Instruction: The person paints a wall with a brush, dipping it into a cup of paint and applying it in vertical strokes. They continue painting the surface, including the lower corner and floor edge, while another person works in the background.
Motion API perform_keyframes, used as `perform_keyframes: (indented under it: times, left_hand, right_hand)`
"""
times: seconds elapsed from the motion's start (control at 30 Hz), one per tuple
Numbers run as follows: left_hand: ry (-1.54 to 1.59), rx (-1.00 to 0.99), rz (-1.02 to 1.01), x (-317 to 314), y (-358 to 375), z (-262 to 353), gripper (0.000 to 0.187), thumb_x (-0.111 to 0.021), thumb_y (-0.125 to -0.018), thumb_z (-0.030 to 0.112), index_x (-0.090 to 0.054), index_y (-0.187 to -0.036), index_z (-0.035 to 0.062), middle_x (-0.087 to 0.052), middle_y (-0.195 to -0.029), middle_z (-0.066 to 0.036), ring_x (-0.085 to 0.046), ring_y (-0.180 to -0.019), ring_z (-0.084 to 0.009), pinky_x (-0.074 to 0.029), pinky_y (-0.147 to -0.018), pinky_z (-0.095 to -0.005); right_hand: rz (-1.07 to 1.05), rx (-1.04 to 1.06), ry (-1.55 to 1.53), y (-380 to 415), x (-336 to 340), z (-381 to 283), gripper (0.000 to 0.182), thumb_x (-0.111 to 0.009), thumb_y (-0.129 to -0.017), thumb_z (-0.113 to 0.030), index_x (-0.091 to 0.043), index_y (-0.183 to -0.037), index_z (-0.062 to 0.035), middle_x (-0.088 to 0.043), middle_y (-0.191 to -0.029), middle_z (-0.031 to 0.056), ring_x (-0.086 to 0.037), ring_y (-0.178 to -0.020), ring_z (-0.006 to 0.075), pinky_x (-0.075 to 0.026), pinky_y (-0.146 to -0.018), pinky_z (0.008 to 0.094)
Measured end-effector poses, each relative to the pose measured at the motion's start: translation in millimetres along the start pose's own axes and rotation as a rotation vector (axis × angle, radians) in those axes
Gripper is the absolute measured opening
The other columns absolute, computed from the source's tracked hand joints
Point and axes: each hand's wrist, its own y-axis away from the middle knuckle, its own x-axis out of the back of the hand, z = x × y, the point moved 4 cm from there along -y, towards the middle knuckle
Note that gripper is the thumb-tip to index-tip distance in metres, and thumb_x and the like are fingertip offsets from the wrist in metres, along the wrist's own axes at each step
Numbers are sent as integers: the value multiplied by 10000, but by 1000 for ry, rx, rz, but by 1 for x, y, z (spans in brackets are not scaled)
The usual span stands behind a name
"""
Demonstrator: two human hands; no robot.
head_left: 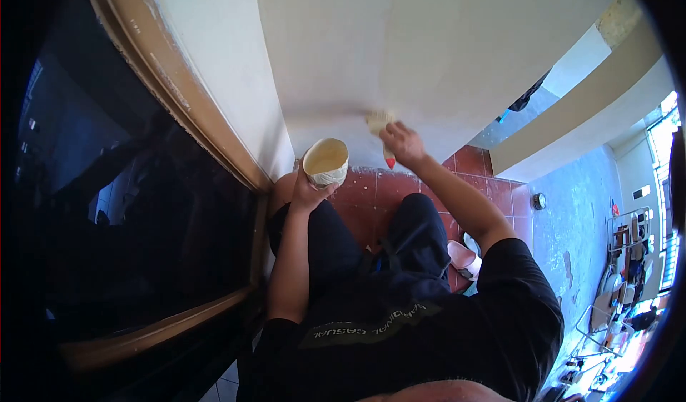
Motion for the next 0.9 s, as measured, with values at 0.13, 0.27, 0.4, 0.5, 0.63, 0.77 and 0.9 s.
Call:
perform_keyframes:
  times: [0.13, 0.27, 0.4, 0.5, 0.63, 0.77, 0.9]
  left_hand:
    - [-97, -40, -15, 5, 3, -2, 886, -805, -688, 129, -272, -1387, 21, -455, -1310, -120, -458, -1223, -218, -387, -1023, -366]
    - [-45, -15, 3, 4, -1, -1, 903, -802, -688, 129, -255, -1399, 21, -446, -1321, -122, -445, -1238, -221, -380, -1029, -368]
    - [-11, -26, -4, 4, -1, -4, 903, -799, -690, 124, -253, -1403, 23, -441, -1329, -117, -436, -1248, -223, -378, -1033, -374]
    - [-48, -40, -4, 5, -3, -5, 909, -800, -684, 113, -254, -1405, 25, -437, -1337, -118, -436, -1252, -227, -383, -1033, -377]
    - [-56, 4, 41, 7, -2, -7, 919, -805, -674, 100, -254, -1406, 27, -459, -1320, -121, -458, -1235, -234, -400, -1025, -380]
    - [-9, -35, 39, 8, 1, -9, 910, -808, -677, 107, -259, -1398, 25, -471, -1313, -122, -469, -1226, -239, -395, -1027, -383]
    - [4, -60, 46, 10, 2, -11, 880, -808, -686, 127, -278, -1382, 33, -451, -1322, -107, -444, -1241, -224, -378, -1035, -378]
  right_hand:
    - [214, 61, 0, -5, 1, 16, 237, -640, -719, -91, -561, -939, -130, -558, -948, 53, -574, -882, 258, -535, -684, 392]
    - [148, -56, -112, -58, 86, 39, 284, -617, -715, -70, -592, -998, -86, -552, -896, 94, -554, -846, 300, -502, -705, 372]
    - [582, -4, -35, -75, 155, 25, 236, -622, -724, -26, -593, -955, -65, -561, -877, 95, -576, -805, 289, -498, -662, 378]
    - [562, 60, 38, -69, 137, 19, 220, -628, -724, -14, -596, -938, -54, -587, -902, 99, -593, -807, 284, -503, -658, 382]
    - [289, 233, 14, -13, 6, 21, 303, -641, -722, -82, -595, -1021, -78, -620, -952, 85, -618, -904, 277, -539, -737, 381]
    - [-99, -40, -156, -34, 18, 35, 245, -622, -766, -117, -607, -1010, -107, -606, -958, 86, -600, -921, 302, -527, -755, 398]
    - [185, -127, -217, -108, 166, 61, 246, -706, -732, -78, -625, -963, -56, -602, -909, 104, -609, -859, 295, -517, -734, 364]
